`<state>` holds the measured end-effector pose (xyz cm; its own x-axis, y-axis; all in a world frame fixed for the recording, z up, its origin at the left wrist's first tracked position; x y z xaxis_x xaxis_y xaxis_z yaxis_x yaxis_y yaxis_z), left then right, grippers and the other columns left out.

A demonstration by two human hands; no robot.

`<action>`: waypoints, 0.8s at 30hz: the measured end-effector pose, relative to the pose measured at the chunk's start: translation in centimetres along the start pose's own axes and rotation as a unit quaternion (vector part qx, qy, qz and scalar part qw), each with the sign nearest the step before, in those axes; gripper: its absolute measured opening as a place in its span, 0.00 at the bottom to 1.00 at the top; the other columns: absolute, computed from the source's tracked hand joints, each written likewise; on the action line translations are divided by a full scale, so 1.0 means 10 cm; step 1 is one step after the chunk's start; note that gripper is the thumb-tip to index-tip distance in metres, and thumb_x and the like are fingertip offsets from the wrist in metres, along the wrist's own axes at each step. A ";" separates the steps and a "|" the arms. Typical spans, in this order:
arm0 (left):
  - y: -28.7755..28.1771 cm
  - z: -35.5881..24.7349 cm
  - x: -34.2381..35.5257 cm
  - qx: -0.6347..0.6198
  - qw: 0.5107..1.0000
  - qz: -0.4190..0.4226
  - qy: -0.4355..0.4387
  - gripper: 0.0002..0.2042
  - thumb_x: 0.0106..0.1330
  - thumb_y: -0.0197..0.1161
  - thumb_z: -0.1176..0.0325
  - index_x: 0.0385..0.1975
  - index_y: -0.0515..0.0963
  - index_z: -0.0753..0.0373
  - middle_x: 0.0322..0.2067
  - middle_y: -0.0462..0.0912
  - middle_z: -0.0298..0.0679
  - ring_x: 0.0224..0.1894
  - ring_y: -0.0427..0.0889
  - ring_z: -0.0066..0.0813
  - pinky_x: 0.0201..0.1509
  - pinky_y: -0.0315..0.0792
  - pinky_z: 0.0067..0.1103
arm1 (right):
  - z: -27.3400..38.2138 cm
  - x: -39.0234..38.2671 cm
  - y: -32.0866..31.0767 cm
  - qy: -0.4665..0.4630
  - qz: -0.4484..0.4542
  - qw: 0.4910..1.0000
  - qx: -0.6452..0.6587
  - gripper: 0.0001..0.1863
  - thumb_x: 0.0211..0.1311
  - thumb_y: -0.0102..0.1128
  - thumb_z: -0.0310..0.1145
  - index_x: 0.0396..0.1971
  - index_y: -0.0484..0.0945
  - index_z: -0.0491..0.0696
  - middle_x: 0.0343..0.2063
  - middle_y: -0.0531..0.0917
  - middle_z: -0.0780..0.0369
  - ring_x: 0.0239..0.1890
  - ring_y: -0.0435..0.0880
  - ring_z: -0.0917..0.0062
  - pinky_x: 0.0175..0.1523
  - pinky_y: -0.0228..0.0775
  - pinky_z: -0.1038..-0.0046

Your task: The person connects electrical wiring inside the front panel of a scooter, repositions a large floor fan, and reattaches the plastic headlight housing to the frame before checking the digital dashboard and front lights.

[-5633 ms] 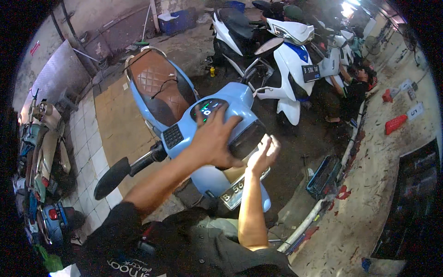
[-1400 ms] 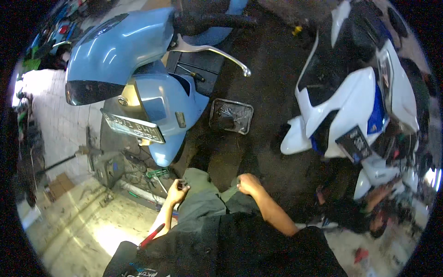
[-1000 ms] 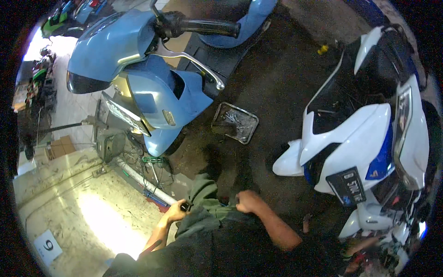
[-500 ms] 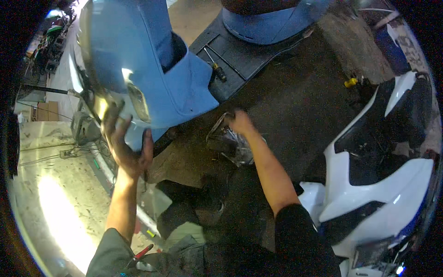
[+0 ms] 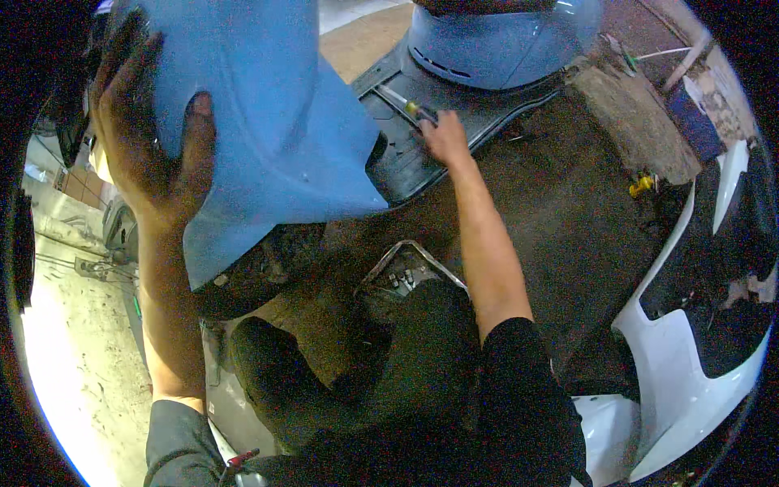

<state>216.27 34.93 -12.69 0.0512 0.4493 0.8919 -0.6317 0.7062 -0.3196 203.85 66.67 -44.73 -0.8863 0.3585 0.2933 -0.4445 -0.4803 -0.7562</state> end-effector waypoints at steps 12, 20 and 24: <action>0.03 0.06 -0.08 -0.007 1.000 -0.011 -0.006 0.27 0.57 0.62 0.63 0.53 0.66 0.73 0.53 0.68 0.55 0.59 0.65 0.50 0.65 0.56 0.38 | 0.09 0.05 -0.20 0.066 -0.029 0.991 -0.113 0.33 0.42 0.69 0.46 0.53 0.74 0.56 0.54 0.72 0.55 0.61 0.62 0.61 0.62 0.57 0.54; 0.04 0.03 -0.01 0.023 0.999 0.040 0.015 0.29 0.59 0.58 0.60 0.54 0.62 0.75 0.55 0.65 0.57 0.61 0.62 0.51 0.65 0.54 0.40 | 0.66 0.93 1.02 -0.121 0.172 0.973 0.090 0.19 0.43 0.66 0.41 0.36 0.82 0.45 0.39 0.81 0.51 0.41 0.81 0.58 0.47 0.72 0.62; 0.00 0.05 0.05 0.069 0.994 0.078 0.030 0.30 0.58 0.60 0.60 0.55 0.61 0.75 0.54 0.65 0.56 0.60 0.62 0.50 0.64 0.57 0.40 | 0.41 1.25 1.37 -0.119 0.177 0.970 -0.115 0.11 0.40 0.64 0.36 0.26 0.84 0.47 0.30 0.83 0.52 0.34 0.82 0.58 0.40 0.74 0.63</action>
<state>215.92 34.90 -12.11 -0.0136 0.5823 0.8129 -0.7352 0.5452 -0.4028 186.15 61.32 -49.02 -0.9952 -0.0054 0.0973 -0.0897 -0.3382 -0.9368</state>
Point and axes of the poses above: each hand's wrist, its own x-axis towards the middle knuckle, its own y-axis out of the palm, z = x × y, the point moved 4 cm from there along x, towards the middle knuckle
